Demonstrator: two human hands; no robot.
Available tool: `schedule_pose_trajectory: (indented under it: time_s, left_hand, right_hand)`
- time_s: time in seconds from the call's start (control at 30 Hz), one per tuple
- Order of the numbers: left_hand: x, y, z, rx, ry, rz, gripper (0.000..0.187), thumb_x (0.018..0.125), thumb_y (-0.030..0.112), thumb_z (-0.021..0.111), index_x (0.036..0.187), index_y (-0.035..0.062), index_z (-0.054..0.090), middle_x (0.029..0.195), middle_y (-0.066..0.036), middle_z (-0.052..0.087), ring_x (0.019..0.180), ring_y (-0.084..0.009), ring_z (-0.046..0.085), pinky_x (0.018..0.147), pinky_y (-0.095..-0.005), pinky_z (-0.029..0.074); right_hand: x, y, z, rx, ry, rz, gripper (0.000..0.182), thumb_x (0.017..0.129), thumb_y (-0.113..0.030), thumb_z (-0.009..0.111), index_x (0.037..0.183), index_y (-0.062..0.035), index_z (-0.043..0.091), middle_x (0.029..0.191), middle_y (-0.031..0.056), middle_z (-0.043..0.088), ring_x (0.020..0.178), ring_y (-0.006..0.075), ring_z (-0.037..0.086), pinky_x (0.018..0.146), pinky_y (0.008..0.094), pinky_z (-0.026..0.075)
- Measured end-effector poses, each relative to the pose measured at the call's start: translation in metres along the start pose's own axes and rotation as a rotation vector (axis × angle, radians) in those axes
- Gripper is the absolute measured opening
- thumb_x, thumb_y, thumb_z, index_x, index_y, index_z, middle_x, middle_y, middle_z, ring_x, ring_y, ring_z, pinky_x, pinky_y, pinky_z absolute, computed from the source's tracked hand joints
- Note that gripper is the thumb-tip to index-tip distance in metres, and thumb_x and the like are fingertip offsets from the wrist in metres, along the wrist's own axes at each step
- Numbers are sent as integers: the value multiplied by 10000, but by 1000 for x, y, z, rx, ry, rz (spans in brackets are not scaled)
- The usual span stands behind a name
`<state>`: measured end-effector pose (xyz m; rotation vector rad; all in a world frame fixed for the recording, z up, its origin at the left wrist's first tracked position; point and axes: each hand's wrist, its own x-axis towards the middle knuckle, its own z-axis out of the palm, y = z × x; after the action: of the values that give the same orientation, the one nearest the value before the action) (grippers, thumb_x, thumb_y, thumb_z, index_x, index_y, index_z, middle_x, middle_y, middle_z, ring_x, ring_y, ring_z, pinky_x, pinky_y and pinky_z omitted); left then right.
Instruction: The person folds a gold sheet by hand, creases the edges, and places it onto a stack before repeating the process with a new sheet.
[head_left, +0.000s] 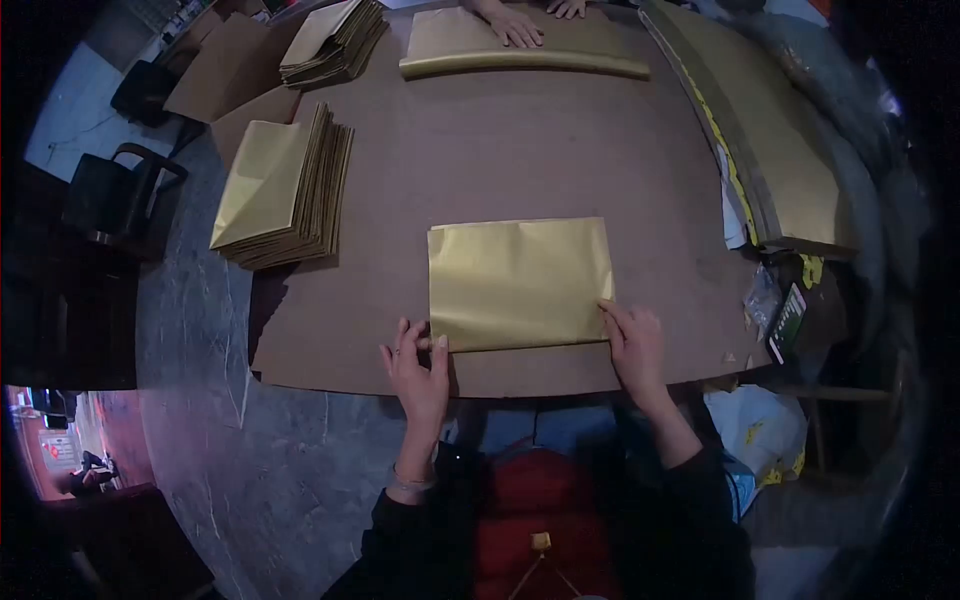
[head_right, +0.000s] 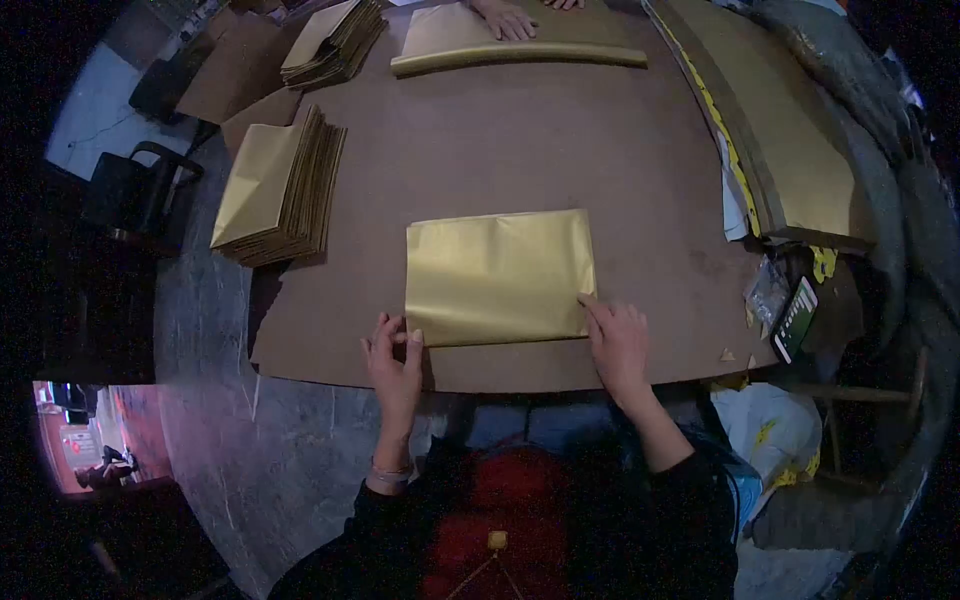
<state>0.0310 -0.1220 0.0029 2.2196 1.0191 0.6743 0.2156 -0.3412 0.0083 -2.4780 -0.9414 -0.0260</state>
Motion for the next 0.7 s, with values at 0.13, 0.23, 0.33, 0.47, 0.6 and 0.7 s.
schedule_pose_trajectory:
  time_s: [0.13,0.23,0.33,0.47,0.6,0.7]
  left_hand:
    - [1,-3,6,69,32,37,290,819,145,630,1088,58,565,863,-82,602,1245,-279,432,1078,-534,186]
    - [0,-2,8,99,60,53,290,813,143,632,1084,69,560,866,-74,603,1245,-274,430,1071,-539,198]
    - [-1,1,7,110,54,64,272,815,134,629,1074,79,568,864,-75,603,1221,-280,449,1062,-535,223]
    - [0,4,7,126,49,83,242,820,136,626,1049,72,581,835,-79,596,1195,-292,469,1060,-529,230]
    - [2,5,7,111,45,77,233,830,134,616,1048,61,581,805,-94,589,1170,-312,488,1048,-518,259]
    - [2,6,8,131,65,90,222,831,149,616,1031,57,588,809,-103,587,1154,-317,489,1034,-522,279]
  right_hand:
    - [1,2,6,-1,73,-42,250,856,-123,562,1099,-139,621,817,87,542,796,264,520,698,362,383]
    - [0,0,6,-26,15,7,255,856,-129,561,1105,-135,619,809,87,536,790,266,516,704,365,385]
    - [0,1,7,-46,71,-33,276,853,-120,560,1123,-135,614,811,90,533,789,267,514,713,369,388]
    - [1,-3,4,-115,-12,28,331,841,-110,567,1169,-143,600,832,104,542,816,272,521,722,377,395]
    - [-1,0,9,-145,47,9,366,837,-110,561,1201,-144,584,872,112,555,844,275,531,727,375,402]
    - [0,10,16,-107,34,-22,360,840,-114,556,1199,-136,584,880,117,561,845,275,537,723,373,408]
